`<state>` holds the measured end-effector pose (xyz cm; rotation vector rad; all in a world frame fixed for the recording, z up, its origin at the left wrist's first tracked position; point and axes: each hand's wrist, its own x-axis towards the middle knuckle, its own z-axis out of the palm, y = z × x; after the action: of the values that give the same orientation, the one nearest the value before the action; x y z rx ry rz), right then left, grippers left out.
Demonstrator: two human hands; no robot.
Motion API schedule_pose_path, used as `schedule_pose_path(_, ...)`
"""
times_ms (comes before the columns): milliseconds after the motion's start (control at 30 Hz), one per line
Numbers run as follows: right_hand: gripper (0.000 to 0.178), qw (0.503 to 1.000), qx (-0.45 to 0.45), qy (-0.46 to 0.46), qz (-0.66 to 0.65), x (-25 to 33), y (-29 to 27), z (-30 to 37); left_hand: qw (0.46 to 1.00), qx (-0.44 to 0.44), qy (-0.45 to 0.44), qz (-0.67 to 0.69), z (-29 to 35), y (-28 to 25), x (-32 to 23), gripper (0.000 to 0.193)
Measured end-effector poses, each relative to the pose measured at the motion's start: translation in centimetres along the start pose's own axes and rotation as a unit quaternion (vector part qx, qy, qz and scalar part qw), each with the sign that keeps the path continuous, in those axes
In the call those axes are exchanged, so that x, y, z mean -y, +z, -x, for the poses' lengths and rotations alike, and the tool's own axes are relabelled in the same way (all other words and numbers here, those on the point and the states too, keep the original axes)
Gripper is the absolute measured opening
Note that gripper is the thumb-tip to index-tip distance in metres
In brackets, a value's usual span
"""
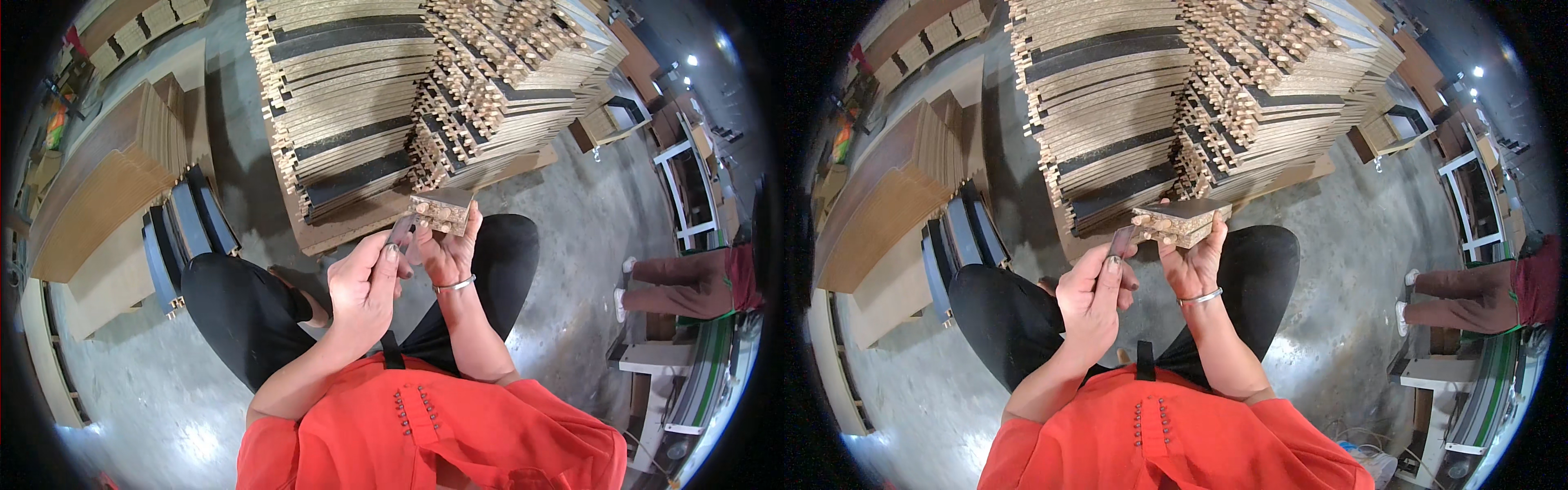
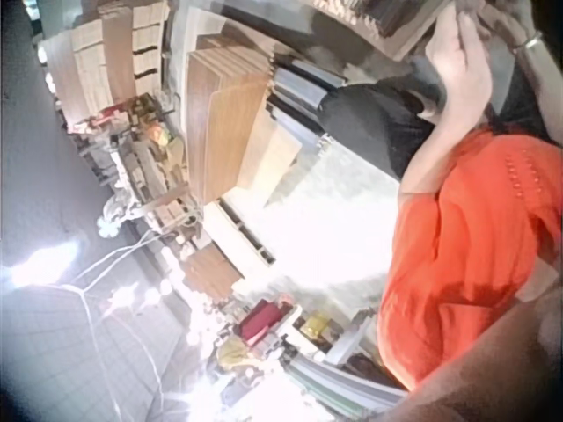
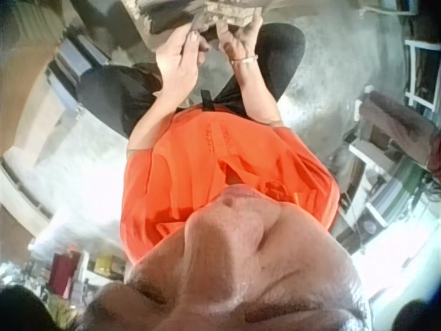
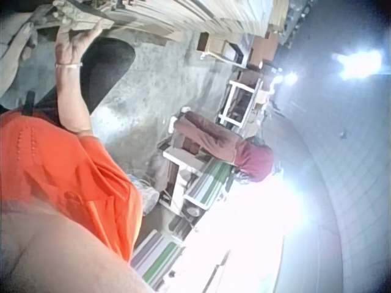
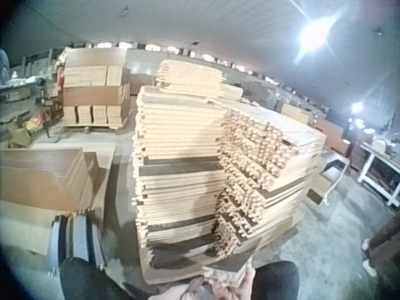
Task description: Inspecting and cleaning individual wooden slats/panels by wiping them with a cloth.
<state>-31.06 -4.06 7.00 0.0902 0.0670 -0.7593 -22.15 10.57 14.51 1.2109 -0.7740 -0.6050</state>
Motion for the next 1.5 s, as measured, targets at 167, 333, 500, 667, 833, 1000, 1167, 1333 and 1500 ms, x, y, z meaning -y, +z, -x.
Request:
schedule_pose_path(167,0.053,0.999,-0.036,-0.015,0.014,-0.1,-0.4,0.1,1.0,-0.017,-0.015,0.004,-0.2,-0.2,0.7,0.019)
schedule_pose_path(333,0.058,0.999,-0.031,0.001,0.033,0.0,-1.1,0.0,0.999,-0.003,-0.007,-0.047,-0.2,0.8,0.4,0.016)
schedule_pose_path(500,0.058,0.987,-0.132,-0.064,0.06,0.2,-1.3,-0.1,0.978,-0.072,0.013,-0.194,-2.6,-0.7,1.7,0.015)
schedule_pose_path(667,0.049,0.996,-0.032,-0.06,0.061,0.0,-1.4,-0.3,0.989,-0.018,0.008,-0.147,-1.1,-0.4,0.8,0.015)
schedule_pose_path(833,0.054,0.986,-0.113,-0.062,0.102,0.2,-1.9,-0.3,0.973,-0.024,0.032,-0.229,-1.8,-0.5,1.8,0.008)
schedule_pose_path(1000,0.049,0.989,-0.129,-0.063,0.041,0.6,-2.1,-0.5,0.979,-0.042,0.017,-0.199,-1.9,-0.9,1.7,0.008)
schedule_pose_path(1167,0.045,0.983,-0.137,-0.087,0.082,0.2,-2.7,-0.6,0.983,0.002,0.042,-0.176,-0.4,0.0,3.7,0.012)
schedule_pose_path(1333,0.044,0.989,-0.127,-0.049,0.062,0.4,-2.3,-0.3,0.984,0.01,0.043,-0.172,-0.7,0.7,4.3,0.012)
schedule_pose_path(1500,0.045,0.99,-0.125,-0.031,0.05,0.7,-3.0,-0.5,0.964,-0.029,0.072,-0.255,-1.3,0.5,4.7,0.01)
